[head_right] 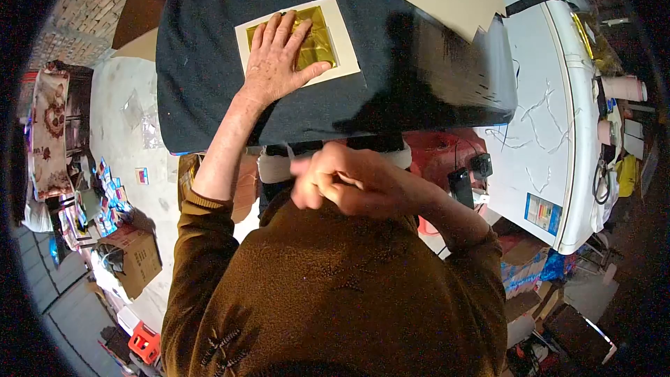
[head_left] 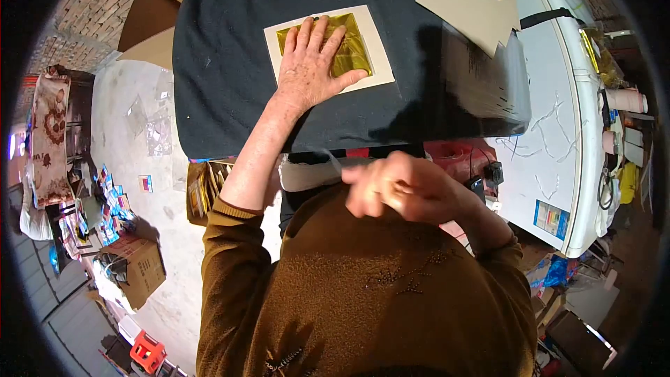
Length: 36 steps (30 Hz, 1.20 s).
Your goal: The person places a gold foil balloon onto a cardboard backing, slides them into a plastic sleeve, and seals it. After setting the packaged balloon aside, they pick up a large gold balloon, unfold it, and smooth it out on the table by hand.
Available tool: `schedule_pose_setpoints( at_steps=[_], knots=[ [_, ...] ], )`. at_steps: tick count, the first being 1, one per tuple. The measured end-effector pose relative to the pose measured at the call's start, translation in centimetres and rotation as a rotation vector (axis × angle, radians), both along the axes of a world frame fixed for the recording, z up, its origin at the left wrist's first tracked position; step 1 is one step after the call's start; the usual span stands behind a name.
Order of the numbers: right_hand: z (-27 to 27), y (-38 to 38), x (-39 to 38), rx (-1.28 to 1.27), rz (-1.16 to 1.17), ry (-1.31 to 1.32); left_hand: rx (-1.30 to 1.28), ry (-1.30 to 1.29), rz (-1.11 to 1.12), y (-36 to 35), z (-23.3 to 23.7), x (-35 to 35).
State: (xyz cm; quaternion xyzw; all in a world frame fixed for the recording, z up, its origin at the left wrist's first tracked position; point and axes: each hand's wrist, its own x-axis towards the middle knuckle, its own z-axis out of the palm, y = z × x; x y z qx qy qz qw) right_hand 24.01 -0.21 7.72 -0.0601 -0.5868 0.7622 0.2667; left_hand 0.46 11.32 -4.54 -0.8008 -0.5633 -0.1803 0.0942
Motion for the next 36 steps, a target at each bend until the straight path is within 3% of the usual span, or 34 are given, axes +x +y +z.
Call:
schedule_pose_setpoints(
  at_steps=[1, 2, 4, 7, 11, 14, 18, 26, 32, 36],
  knots=[
    [0.9, -0.5, 0.2, -0.129, 0.003, 0.112, -0.005, 0.002, -0.007, -0.1, -0.1, -0.1],
    [3.3, -0.7, 1.5, -0.134, -0.031, -0.001, -0.011, 0.005, -0.015, -0.3, -0.2, -0.2],
    [4.3, -1.4, 3.0, -0.314, -0.09, 0.177, -0.04, 0.01, -0.023, -1.1, 0.2, -0.1],
    [4.3, -1.1, 5.4, -0.206, -0.418, -0.1, -0.075, -0.025, -0.059, -3.0, 0.6, 0.3],
    [0.6, -0.3, 7.8, 0.356, -0.622, -0.858, -0.074, -0.06, -0.095, -5.4, 1.3, 1.0],
    [-2.9, -0.4, 7.7, 0.748, -0.611, -0.919, -0.019, -0.09, -0.097, -6.0, 1.6, 1.3],
    [-5.2, -0.8, 8.0, 0.878, -0.547, -1.09, -0.006, -0.158, -0.123, -6.1, 3.0, 1.3],
    [-8.0, -0.3, 7.7, 0.922, -0.676, -1.011, -0.036, -0.417, -0.238, -8.6, 4.8, -1.3],
    [-8.8, 0.1, 7.7, 0.938, -0.747, -0.9, -0.178, -0.267, -0.251, -15.2, 4.2, -5.0],
    [-9.0, 0.0, 6.8, 0.857, -0.777, -0.928, -0.119, -0.282, -0.194, -16.5, 2.6, -5.0]
  ],
)
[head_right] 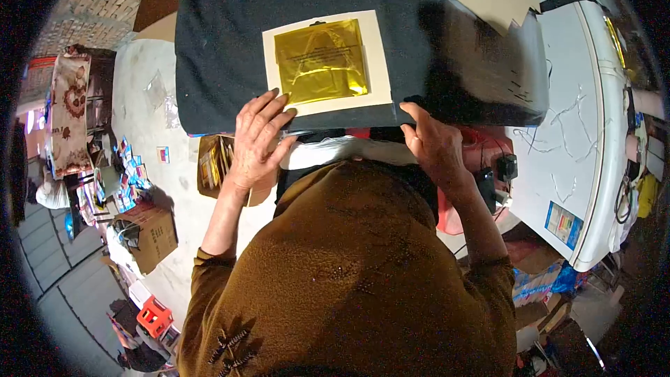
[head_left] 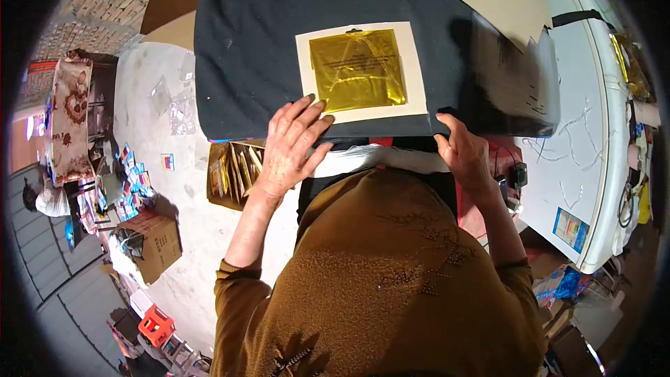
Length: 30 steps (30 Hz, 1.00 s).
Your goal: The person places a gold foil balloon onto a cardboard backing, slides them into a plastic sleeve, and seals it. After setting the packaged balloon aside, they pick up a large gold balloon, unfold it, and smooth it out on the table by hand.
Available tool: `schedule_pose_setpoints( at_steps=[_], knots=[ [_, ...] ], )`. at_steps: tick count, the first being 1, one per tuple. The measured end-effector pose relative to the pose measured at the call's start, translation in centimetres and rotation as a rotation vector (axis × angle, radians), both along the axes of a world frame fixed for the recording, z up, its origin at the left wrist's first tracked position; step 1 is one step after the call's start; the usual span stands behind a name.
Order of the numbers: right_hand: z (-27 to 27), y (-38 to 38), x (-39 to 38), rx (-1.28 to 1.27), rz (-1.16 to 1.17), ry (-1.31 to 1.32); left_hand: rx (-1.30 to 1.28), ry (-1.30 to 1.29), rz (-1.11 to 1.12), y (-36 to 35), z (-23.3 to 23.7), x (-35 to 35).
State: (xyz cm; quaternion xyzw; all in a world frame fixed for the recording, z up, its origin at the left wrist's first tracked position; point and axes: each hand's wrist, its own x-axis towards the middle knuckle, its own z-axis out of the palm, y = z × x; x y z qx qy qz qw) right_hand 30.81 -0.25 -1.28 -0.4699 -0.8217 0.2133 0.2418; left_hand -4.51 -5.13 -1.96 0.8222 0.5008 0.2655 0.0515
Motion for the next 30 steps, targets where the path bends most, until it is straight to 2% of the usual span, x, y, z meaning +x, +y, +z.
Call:
schedule_pose_setpoints(
  at_steps=[3, 6, 11, 18, 21, 27, 30],
  knots=[
    [-0.6, 0.4, -0.7, 0.166, 0.043, -0.044, 0.06, -0.07, 0.036, 0.4, -0.5, 0.8],
    [-0.3, 0.9, -1.3, 0.212, 0.085, 0.008, 0.049, -0.196, 0.083, 0.5, -0.7, 0.9],
    [1.9, 0.9, -2.1, -0.005, 0.057, 0.122, -0.031, -0.418, 0.229, -0.3, -0.1, 1.9],
    [1.3, 0.2, -3.1, -0.292, -0.018, 0.396, -0.031, -0.483, 0.376, -1.6, -0.3, 3.3],
    [0.6, 0.0, -3.3, -0.422, -0.088, 0.436, -0.01, -0.512, 0.414, -1.7, -0.4, 3.8],
    [0.4, -0.4, -4.4, -0.329, -0.18, 0.388, -0.019, -0.534, 0.551, -2.7, 0.0, 5.1],
    [0.7, -0.8, -5.0, -0.386, -0.216, 0.408, -0.03, -0.595, 0.59, -3.3, -0.4, 5.5]
  ],
)
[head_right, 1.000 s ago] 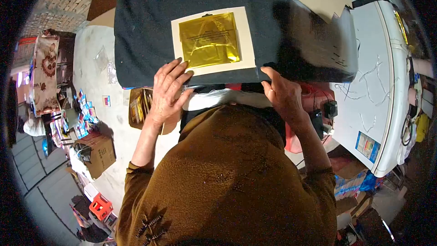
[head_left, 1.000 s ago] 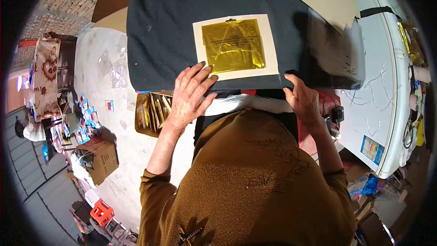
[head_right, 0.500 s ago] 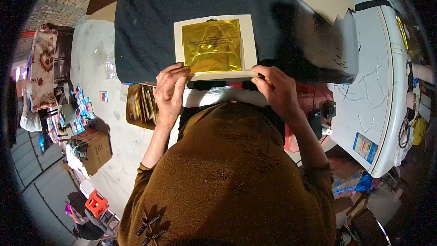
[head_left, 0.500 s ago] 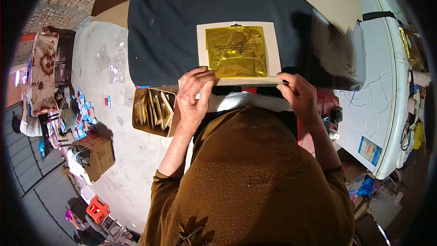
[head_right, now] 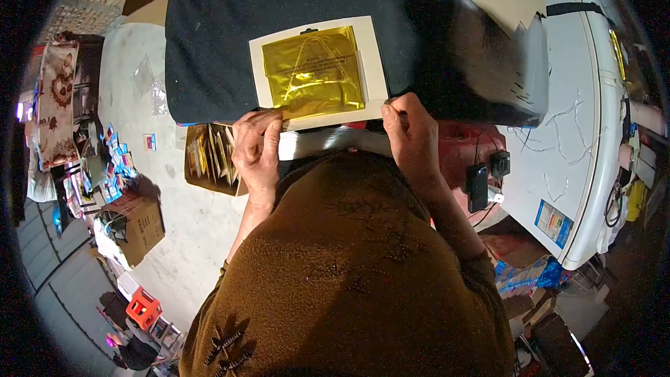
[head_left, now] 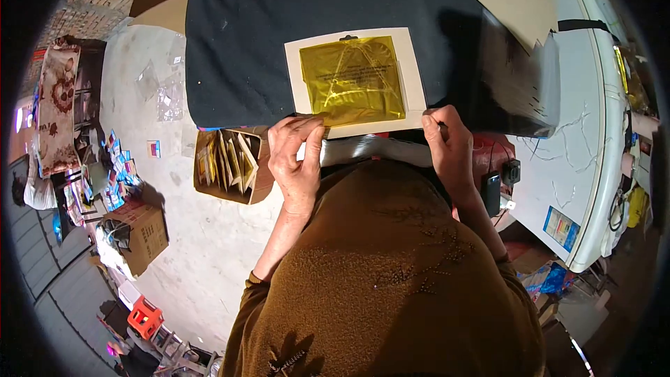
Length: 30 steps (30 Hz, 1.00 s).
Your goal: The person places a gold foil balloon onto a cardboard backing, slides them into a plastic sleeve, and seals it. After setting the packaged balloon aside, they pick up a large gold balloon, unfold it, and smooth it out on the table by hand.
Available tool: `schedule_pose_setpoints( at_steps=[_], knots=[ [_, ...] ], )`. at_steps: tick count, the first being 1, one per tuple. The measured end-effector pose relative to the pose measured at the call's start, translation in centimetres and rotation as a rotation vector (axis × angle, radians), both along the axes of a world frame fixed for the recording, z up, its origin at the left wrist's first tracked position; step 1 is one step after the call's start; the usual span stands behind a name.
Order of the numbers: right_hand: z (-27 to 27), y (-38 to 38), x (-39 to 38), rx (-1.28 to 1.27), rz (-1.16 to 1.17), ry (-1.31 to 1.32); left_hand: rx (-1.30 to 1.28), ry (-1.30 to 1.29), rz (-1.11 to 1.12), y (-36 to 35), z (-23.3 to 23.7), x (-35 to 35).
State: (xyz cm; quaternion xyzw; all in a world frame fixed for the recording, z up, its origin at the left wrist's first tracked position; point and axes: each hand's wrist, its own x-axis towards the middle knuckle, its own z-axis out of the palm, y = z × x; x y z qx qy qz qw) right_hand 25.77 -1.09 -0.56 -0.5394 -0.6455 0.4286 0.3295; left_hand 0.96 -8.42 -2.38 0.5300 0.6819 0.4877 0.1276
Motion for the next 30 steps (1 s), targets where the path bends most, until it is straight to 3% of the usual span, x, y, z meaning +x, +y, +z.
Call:
schedule_pose_setpoints(
  at_steps=[6, 18, 25, 28, 30],
  knots=[
    [-1.3, -0.7, -0.9, 0.069, -0.056, 0.063, -0.046, -0.231, 0.09, -1.0, -0.3, 0.7],
    [-1.6, -1.5, -2.0, 0.03, -0.068, 0.045, -0.004, -0.043, 0.141, -0.9, -1.4, 0.4],
    [-1.6, -1.8, -2.6, -0.13, -0.129, 0.255, -0.047, -0.103, 0.242, -1.0, -0.9, 0.1],
    [-1.8, -1.5, -2.8, -0.144, -0.149, 0.304, -0.032, -0.936, 0.266, -1.4, -1.1, -0.5],
    [-1.5, -0.8, -2.8, -0.146, -0.173, 0.299, -0.111, -1.073, 0.205, -1.6, -0.8, -0.6]
  ],
)
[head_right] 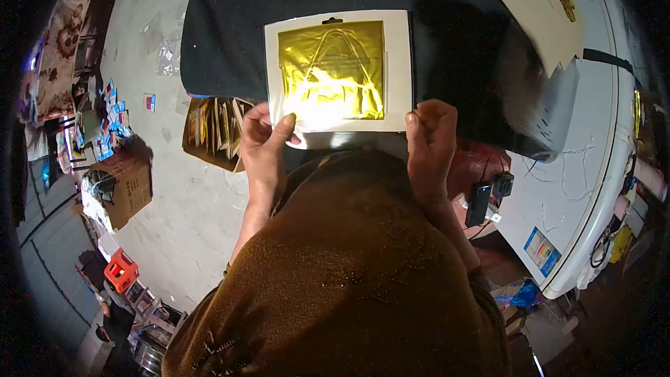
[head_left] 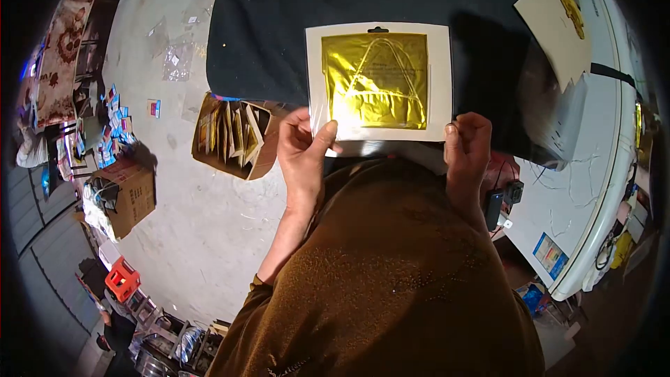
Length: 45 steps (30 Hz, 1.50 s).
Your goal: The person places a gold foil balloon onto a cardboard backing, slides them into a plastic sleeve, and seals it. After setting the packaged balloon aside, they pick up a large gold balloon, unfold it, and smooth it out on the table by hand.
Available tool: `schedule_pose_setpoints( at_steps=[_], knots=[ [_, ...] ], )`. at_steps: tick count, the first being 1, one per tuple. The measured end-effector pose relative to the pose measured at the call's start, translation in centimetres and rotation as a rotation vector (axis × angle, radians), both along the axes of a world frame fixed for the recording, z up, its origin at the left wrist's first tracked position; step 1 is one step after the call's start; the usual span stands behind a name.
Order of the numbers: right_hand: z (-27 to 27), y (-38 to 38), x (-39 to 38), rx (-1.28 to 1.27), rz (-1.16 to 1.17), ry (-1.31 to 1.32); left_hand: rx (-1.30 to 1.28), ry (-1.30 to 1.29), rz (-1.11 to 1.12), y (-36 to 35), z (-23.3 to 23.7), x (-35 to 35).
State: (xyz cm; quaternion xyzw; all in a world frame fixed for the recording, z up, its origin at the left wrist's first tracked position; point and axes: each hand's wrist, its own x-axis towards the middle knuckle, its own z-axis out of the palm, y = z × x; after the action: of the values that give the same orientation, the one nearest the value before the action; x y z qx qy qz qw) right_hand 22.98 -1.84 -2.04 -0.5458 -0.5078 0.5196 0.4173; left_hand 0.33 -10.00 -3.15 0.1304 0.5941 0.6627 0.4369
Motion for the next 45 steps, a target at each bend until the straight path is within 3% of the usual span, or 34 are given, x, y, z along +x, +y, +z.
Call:
schedule_pose_setpoints(
  at_steps=[3, 6, 8, 11, 14, 15, 18, 19, 20, 24, 28, 30, 33, 41, 44, 45],
  knots=[
    [1.2, 2.2, 0.3, 0.09, 0.049, -0.04, -0.054, -0.407, -0.18, -0.4, 0.3, -1.1],
    [1.9, 6.2, 0.3, 0.276, 0.105, -0.213, -0.075, -0.478, -0.39, 0.6, 1.0, -1.2],
    [1.9, 9.5, -0.2, 0.472, 0.164, -0.378, -0.129, -0.276, -0.588, 1.3, 1.1, -0.6],
    [0.0, 13.3, -1.1, 0.852, 0.262, -0.822, -0.139, -0.087, -0.659, 2.0, 0.3, 1.1],
    [1.5, 13.3, -3.6, 1.009, 0.169, -0.957, -0.128, -0.148, -0.652, 2.1, -1.0, 1.6],
    [1.5, 12.9, -4.2, 1.049, 0.195, -0.889, -0.089, -0.144, -0.631, 2.0, -1.4, 2.0],
    [0.8, 9.1, -6.5, 0.885, 0.534, -0.762, -0.122, -0.163, -0.696, 2.4, -0.9, 1.9],
    [-0.9, 7.1, -7.5, 1.181, 0.479, -0.919, -0.093, -0.176, -0.701, 2.3, -1.5, 1.8],
    [-0.4, 5.8, -8.4, 1.228, 0.583, -1.007, -0.064, -0.191, -0.706, 1.8, -2.7, 1.7],
    [0.2, 6.6, -8.8, 1.154, 0.681, -0.905, -0.139, -0.303, -0.6, 1.5, -1.6, 2.5],
    [0.0, 12.0, -6.9, 1.084, 0.578, -0.86, -0.192, -0.388, -0.575, 2.0, -0.5, 2.5],
    [-0.2, 14.7, -5.5, 0.933, 0.469, -0.97, -0.206, -0.389, -0.614, 1.9, -0.9, 2.3],
    [0.0, 17.0, -5.2, 1.162, 0.377, -0.994, -0.224, -0.394, -0.647, 2.1, -0.7, 2.0],
    [-1.4, 19.1, -4.6, 1.031, 0.26, -0.944, -0.057, -0.281, -0.722, 2.4, -2.1, 1.4],
    [-1.6, 20.7, -4.4, 0.987, 0.22, -1.098, -0.038, -0.249, -0.688, 2.1, -2.7, 1.4],
    [-1.8, 21.9, -3.9, 1.065, 0.177, -1.047, -0.062, -0.228, -0.671, 1.8, -2.7, 1.2]
  ],
)
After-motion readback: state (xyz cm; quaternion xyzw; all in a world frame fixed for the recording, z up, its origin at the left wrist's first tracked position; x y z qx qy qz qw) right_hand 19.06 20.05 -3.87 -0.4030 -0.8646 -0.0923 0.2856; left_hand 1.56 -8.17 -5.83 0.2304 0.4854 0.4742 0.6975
